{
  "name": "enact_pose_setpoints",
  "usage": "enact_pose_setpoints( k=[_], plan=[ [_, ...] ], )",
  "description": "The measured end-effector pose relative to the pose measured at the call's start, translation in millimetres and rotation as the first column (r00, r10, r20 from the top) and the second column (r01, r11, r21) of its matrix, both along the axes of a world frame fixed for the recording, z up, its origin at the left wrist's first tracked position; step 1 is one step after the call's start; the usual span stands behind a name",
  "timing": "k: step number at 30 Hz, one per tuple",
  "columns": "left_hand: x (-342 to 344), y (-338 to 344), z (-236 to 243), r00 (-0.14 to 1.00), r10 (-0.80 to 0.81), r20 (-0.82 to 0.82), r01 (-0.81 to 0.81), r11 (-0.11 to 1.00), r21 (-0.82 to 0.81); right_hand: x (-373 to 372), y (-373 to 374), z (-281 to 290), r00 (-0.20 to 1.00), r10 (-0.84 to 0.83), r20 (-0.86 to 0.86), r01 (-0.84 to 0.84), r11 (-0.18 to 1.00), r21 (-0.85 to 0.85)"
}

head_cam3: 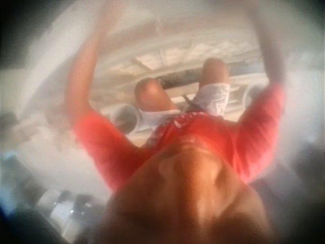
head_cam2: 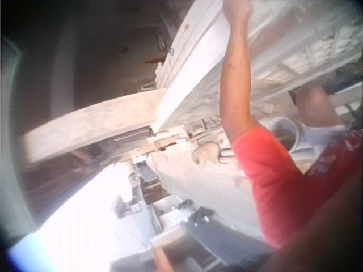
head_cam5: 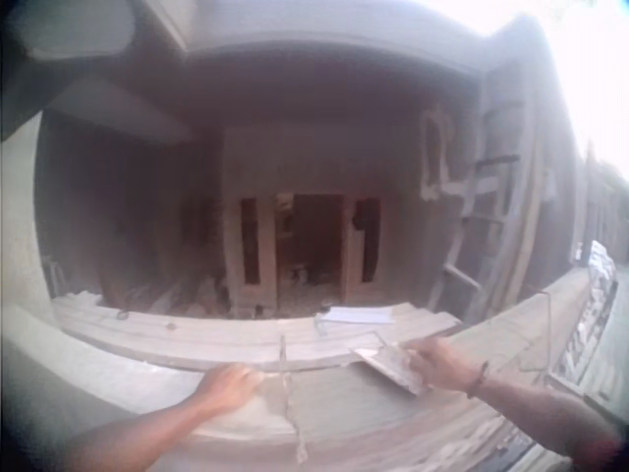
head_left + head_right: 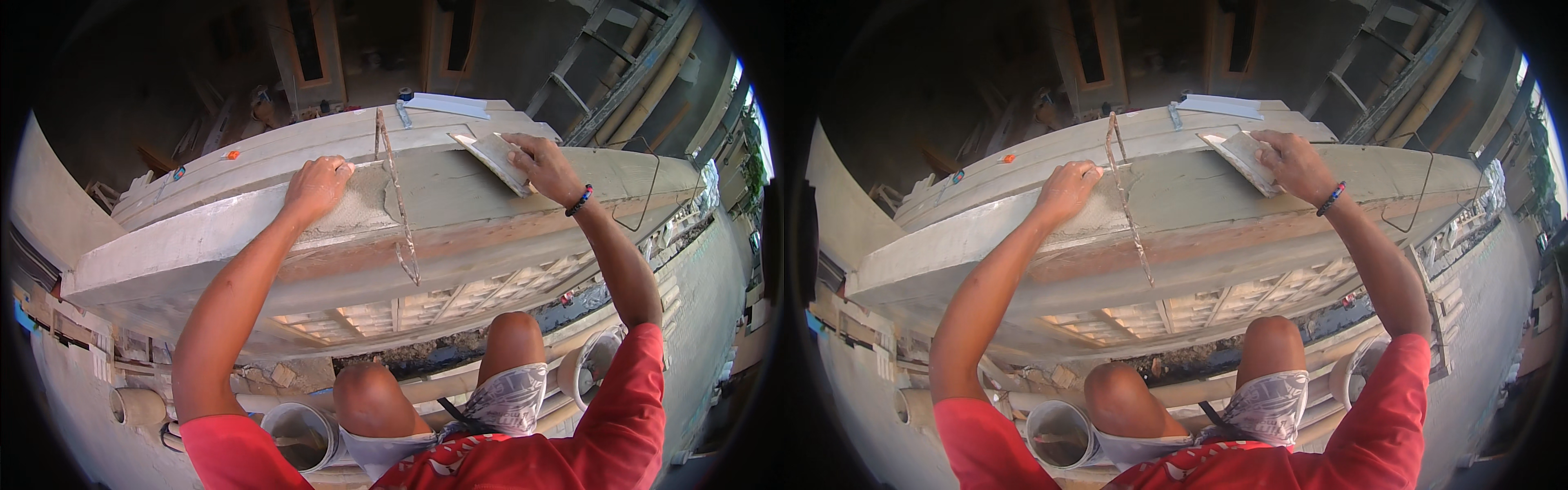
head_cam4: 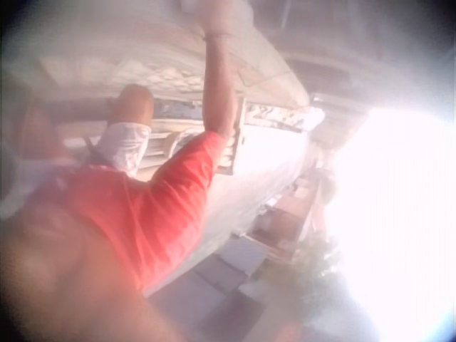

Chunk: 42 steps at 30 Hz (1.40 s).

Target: The person scoops plaster from a bucket and applies it to a curved wooden structure using a trowel. They repeatedly smooth the surface, working along the length of the structure while standing on a bamboo scaffold.

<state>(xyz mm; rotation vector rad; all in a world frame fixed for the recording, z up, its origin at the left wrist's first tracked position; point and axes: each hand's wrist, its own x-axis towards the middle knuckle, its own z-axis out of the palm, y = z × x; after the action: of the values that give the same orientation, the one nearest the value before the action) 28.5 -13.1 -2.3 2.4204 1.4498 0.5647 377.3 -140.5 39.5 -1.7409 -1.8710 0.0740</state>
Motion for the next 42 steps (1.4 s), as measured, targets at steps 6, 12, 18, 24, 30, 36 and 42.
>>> enact_pose_setpoints(
  k=[6,12,18,24,30,36,42],
  plan=[
    [-3,0,-1,1.0,0.021,0.008,-0.021,1.0,-0.019,-65,-22,4,0.987,0.104,0.123,-0.095,0.992,-0.077],
    [-3,-7,5,0.997,0.044,-0.056,-0.047,0.998,-0.043,-62,-81,16,0.921,0.185,-0.344,-0.209,0.977,-0.036],
    [-5,-3,4,0.998,0.033,-0.057,-0.034,0.999,-0.024,-30,-60,22,0.613,0.004,-0.79,-0.009,1.0,-0.003],
    [10,-2,2,0.999,0.044,-0.003,-0.044,0.999,-0.016,-64,-36,2,0.979,-0.09,0.182,0.03,0.95,0.311],
    [-1,3,2,0.998,0.056,-0.042,-0.058,0.997,-0.041,-123,-9,-18,0.937,-0.084,0.34,0.023,0.984,0.179],
    [0,4,-5,0.998,0.007,-0.06,-0.005,0.999,0.038,-84,-16,-18,0.903,-0.187,0.388,0.128,0.977,0.172],
    [-1,6,-6,0.999,0.015,-0.031,-0.014,0.999,0.05,18,-36,-19,0.813,-0.403,0.419,0.331,0.914,0.236]
  ],
)
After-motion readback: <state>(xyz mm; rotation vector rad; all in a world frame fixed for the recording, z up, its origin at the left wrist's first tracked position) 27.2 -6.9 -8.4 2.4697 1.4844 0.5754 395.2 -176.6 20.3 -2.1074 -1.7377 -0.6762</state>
